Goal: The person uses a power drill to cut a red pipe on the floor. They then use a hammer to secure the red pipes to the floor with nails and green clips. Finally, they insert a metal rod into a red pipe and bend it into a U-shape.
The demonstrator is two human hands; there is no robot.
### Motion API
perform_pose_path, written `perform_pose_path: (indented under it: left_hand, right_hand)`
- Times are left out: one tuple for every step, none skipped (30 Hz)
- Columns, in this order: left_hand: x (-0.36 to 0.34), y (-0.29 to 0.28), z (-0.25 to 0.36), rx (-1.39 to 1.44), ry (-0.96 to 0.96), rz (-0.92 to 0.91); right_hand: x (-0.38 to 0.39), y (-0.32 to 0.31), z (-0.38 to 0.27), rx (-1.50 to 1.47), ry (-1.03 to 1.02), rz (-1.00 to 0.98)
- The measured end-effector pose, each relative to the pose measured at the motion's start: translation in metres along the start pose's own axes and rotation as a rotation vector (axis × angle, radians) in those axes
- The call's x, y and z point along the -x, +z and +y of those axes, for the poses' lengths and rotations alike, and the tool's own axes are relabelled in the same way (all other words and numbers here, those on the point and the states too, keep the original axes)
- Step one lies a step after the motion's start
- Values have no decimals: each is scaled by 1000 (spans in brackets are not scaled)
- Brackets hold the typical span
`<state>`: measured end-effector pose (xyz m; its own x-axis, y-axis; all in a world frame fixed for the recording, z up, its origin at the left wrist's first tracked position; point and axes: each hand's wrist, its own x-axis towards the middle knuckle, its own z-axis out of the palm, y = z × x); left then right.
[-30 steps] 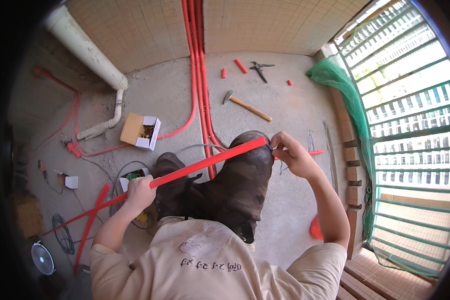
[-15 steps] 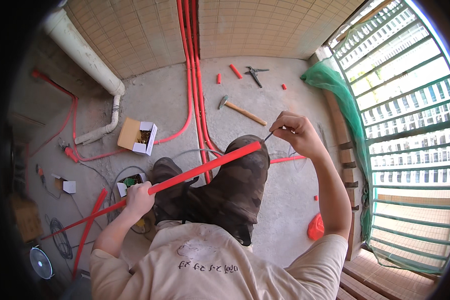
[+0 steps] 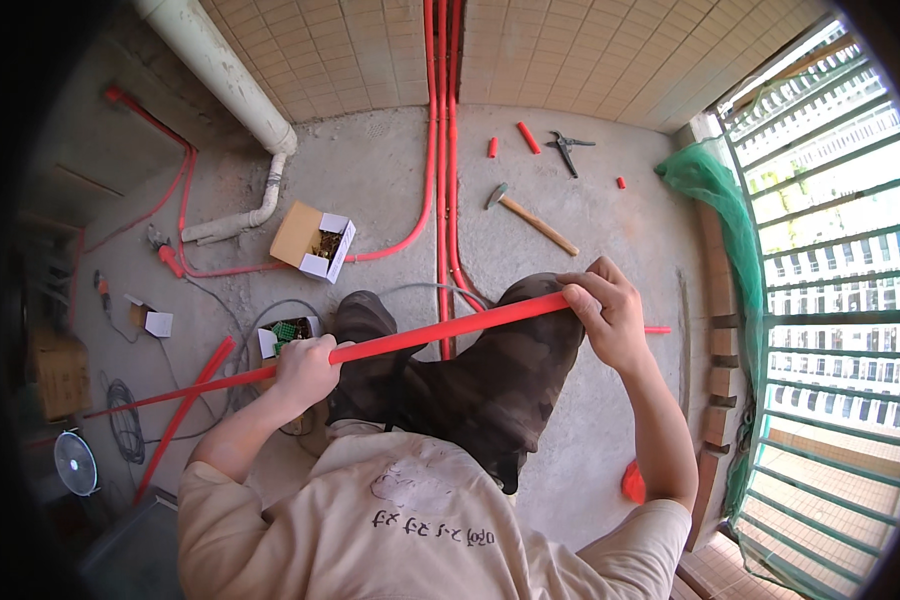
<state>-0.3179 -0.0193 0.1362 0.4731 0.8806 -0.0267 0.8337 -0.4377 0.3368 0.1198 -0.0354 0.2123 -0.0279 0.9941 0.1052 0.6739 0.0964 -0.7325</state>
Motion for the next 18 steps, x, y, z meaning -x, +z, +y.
perform_pose_path:
  left_hand:
    - [-2, 1, 2, 1, 4, 9]
    - [-3, -1, 4, -6, 1, 3]
    - [-4, -4, 8, -14, -1, -1]
    - [-4, -6, 13, -18, -4, -6]
    - [-8, -10, 17, -34, -16, -2]
    - [-11, -12, 20, -34, -19, 3]
    - [-16, -15, 22, -37, -24, 12]
    - [-22, -17, 25, -40, -27, 22]
    - [-31, -22, 34, -75, -55, -9]
    - [-43, -20, 41, -76, -46, -4]
    - [-55, -16, 48, -79, -38, 0]
    - [-69, -14, 56, -81, -29, 2]
    - [-86, -10, 70, -42, -26, -25]
    - [-104, -9, 83, 0, -17, -54]
    - [-122, -10, 97, 92, 31, -96]
    - [-141, -15, 108, 185, 87, -136]
    - [-162, -5, 104, 497, 25, -293]
    - [-183, 11, 91, 798, -56, -449]
  right_hand:
    - [-2, 0, 5, -3, -51, -5]
    - [-5, 2, 6, -5, -124, 21]
    - [-8, 3, 6, -7, -198, 47]
    - [-9, 3, 6, -7, -271, 70]
    - [-10, 0, 8, -15, -230, 41]
    - [-11, -8, 12, -21, -190, 14]
    - [-15, -12, 11, -29, -155, -13]
    - [-19, -13, 6, 142, -188, 52]
    - [-23, -16, -3, 313, -220, 121]
    - [-27, -19, -14, 484, -251, 192]
    - [-31, -25, -31, 644, -374, 190]
    - [-39, -26, -44, 671, -500, 136]
    - [-47, -19, -47, 638, -532, 15]
    - [-58, -14, -44, 607, -558, -106]
    - [-67, -15, -25, 694, -456, -225]
    - [-77, -18, -1, 783, -345, -340]
    - [-84, -22, 24, 745, -248, -330]
    - [-91, -29, 35, 739, -202, -368]
